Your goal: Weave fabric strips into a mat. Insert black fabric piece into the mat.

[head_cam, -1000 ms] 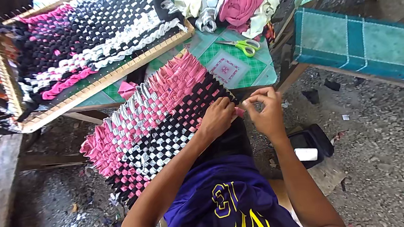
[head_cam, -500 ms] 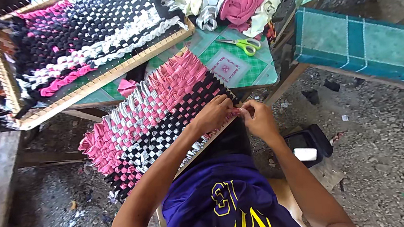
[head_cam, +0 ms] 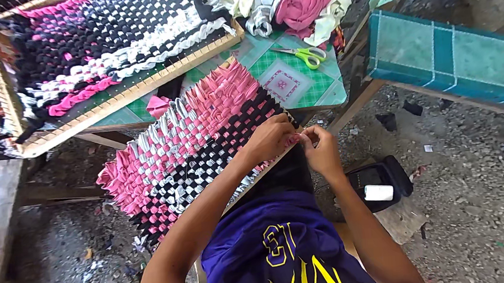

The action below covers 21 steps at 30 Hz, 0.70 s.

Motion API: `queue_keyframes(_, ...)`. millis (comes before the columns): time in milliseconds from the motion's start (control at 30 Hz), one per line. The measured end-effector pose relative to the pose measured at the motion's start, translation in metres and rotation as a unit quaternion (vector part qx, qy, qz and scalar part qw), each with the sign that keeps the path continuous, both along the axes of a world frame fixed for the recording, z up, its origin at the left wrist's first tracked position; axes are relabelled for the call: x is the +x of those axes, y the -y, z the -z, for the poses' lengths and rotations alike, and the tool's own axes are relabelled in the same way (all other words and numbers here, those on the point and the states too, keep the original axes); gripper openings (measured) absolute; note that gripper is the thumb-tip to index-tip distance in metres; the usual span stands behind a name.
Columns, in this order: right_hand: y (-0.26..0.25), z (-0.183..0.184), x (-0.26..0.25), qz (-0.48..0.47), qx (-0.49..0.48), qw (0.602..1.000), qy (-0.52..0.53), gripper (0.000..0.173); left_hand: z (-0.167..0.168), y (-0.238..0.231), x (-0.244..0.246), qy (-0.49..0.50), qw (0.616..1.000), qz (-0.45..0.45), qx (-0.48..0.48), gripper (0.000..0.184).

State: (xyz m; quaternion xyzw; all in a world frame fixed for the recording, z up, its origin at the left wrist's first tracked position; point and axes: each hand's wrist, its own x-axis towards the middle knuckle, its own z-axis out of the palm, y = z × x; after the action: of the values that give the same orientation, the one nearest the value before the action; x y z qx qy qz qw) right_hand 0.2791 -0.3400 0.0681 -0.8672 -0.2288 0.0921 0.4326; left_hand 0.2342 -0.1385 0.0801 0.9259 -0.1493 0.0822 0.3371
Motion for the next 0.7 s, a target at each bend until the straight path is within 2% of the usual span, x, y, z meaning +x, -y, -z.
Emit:
queue_keyframes(133, -0.004, 0.009, -0.005, 0.014, -0.023, 0.999, 0.032, 0.020, 0.014, -0.010, -0.003, -0.045, 0.974, -0.039, -0.221, 0.016)
queue_keyframes(200, -0.006, 0.010, -0.007, 0.016, -0.014, 0.999, 0.037, 0.019, 0.017, -0.010, -0.006, -0.091, 0.956, -0.045, -0.277, 0.018)
queue_keyframes(300, -0.005, 0.009, -0.005, 0.017, 0.016, 0.999, 0.021, 0.018, 0.011, -0.005, -0.007, -0.076, 0.970, -0.066, -0.223, 0.019)
queue_keyframes(400, 0.003, 0.008, 0.001, 0.003, 0.058, 0.998, 0.002, 0.020, 0.003, 0.006, -0.009, -0.039, 0.976, -0.130, -0.171, 0.017)
queue_keyframes(467, 0.007, 0.007, 0.003, -0.010, 0.082, 0.997, -0.004, 0.021, 0.003, 0.011, -0.010, -0.037, 0.954, -0.190, -0.229, 0.017)
queue_keyframes(567, 0.007, -0.002, 0.003, -0.024, 0.093, 0.995, 0.013, 0.023, -0.001, 0.015, -0.011, -0.037, 0.897, -0.240, -0.369, 0.014)
queue_keyframes(633, 0.005, -0.010, -0.001, -0.034, 0.076, 0.996, 0.041, 0.024, -0.002, 0.015, -0.014, -0.027, 0.896, -0.202, -0.394, 0.015)
queue_keyframes(700, -0.001, -0.014, -0.004, -0.045, 0.059, 0.996, 0.055, 0.023, 0.000, 0.013, -0.017, -0.029, 0.905, -0.146, -0.400, 0.026)
